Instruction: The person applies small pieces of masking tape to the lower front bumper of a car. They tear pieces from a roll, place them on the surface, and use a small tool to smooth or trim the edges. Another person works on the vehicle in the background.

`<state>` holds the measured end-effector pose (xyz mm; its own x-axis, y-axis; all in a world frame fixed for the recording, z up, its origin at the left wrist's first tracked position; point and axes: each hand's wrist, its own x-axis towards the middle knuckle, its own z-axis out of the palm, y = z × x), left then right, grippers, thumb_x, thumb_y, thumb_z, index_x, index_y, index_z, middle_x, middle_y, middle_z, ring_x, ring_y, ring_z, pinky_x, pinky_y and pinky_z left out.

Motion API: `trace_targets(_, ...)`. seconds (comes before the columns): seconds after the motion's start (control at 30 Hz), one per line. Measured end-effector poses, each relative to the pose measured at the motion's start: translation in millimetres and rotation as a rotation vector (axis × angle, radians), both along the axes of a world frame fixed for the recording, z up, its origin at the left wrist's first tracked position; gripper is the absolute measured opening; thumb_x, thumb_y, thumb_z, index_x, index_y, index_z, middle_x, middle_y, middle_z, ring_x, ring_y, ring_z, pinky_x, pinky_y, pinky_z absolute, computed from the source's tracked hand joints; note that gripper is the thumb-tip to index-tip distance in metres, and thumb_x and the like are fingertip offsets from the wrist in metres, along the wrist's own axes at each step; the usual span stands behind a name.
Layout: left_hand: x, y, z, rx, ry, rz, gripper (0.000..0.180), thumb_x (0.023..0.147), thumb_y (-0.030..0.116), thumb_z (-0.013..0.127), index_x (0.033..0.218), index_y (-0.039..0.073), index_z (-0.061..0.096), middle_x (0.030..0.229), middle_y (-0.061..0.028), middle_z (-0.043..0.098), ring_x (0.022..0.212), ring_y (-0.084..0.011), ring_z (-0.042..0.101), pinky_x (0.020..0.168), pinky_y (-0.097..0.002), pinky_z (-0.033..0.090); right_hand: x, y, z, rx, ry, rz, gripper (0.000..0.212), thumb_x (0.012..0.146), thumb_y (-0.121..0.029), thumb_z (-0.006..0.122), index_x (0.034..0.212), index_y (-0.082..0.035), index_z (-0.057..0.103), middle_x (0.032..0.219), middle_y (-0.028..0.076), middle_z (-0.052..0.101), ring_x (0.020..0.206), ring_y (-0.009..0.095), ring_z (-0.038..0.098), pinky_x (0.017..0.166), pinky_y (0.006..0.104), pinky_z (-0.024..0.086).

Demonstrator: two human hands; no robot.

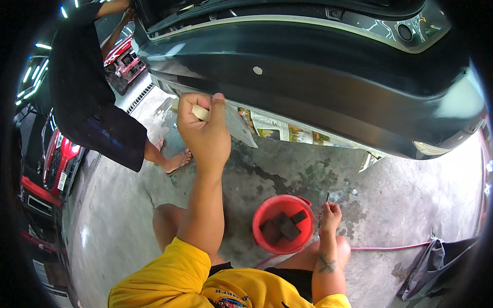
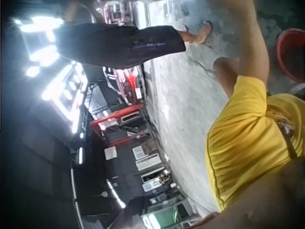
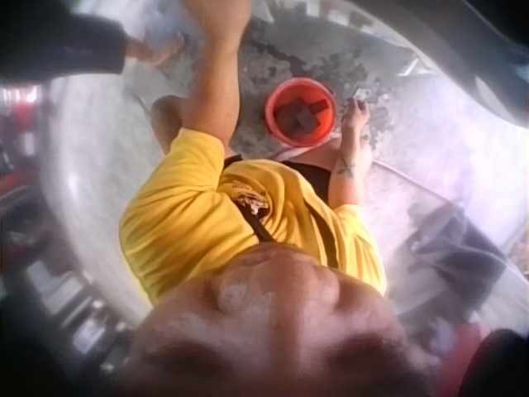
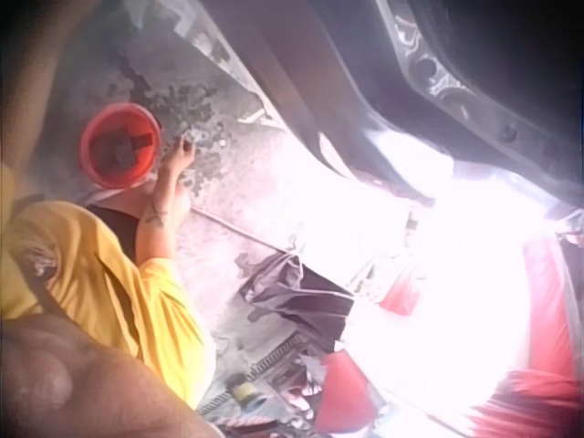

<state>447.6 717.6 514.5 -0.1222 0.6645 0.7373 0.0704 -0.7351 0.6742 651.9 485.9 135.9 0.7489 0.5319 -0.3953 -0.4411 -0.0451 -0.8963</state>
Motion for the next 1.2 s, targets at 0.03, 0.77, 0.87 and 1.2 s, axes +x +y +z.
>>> trace_targets(0.03, 1.2, -5.9, -1.6, -0.041, 0.005, -0.027, 0.013, 0.098, 0.007, 0.072, 0.097, 0.003, 0.059, 0.079, 0.0024, 0.058, 0.070, -0.0070, 0.052, 0.065, -0.0261, 0.045, -0.5, -1.2, 0.6, 0.000, 0.004, 0.001, 0.008, 0.103, -0.016, 0.067, 0.103, -0.008, 0.063, 0.088, 0.004, 0.068, 0.064, 0.014, 0.064, 0.053, 0.0270, 0.049)
trace_targets(0.77, 46.5, -145.0, -156.1, -0.994, 0.165, -1.125, 0.028, 0.103, 0.013, 0.070, 0.125, -0.004, 0.072, 0.086, -0.0012, 0.067, 0.081, -0.0050, 0.062, 0.067, -0.0231, 0.051, -59.0, -27.1, 148.7, 0.478, -0.325, 0.102, 0.026, 0.104, -0.010, 0.068, 0.128, 0.000, 0.072, 0.093, 0.001, 0.063, 0.068, 0.007, 0.055, 0.058, 0.0221, 0.043)
trace_targets(0.87, 47.9, -140.1, -152.7, -1.062, 0.120, -1.057, 0.017, 0.095, 0.008, 0.079, 0.105, -0.003, 0.071, 0.083, -0.0009, 0.065, 0.077, -0.0052, 0.062, 0.064, -0.0242, 0.051, -72.7, -24.5, 152.2, 0.580, -0.095, 0.056, 0.025, 0.105, -0.010, 0.067, 0.127, -0.002, 0.073, 0.092, 0.001, 0.063, 0.067, 0.008, 0.055, 0.055, 0.0226, 0.042)
trace_targets(1.2, 21.2, -61.7, -57.8, -0.384, 0.039, -0.446, 0.011, 0.099, 0.015, 0.073, 0.104, 0.005, 0.073, 0.083, 0.0047, 0.068, 0.069, -0.0039, 0.056, 0.064, -0.0233, 0.047, -5.9, -28.5, 112.8, 0.522, 0.306, -0.296, 0.018, 0.105, -0.025, 0.059, 0.095, -0.014, 0.051, 0.071, 0.000, 0.052, 0.050, 0.009, 0.038, 0.048, 0.0253, 0.035)
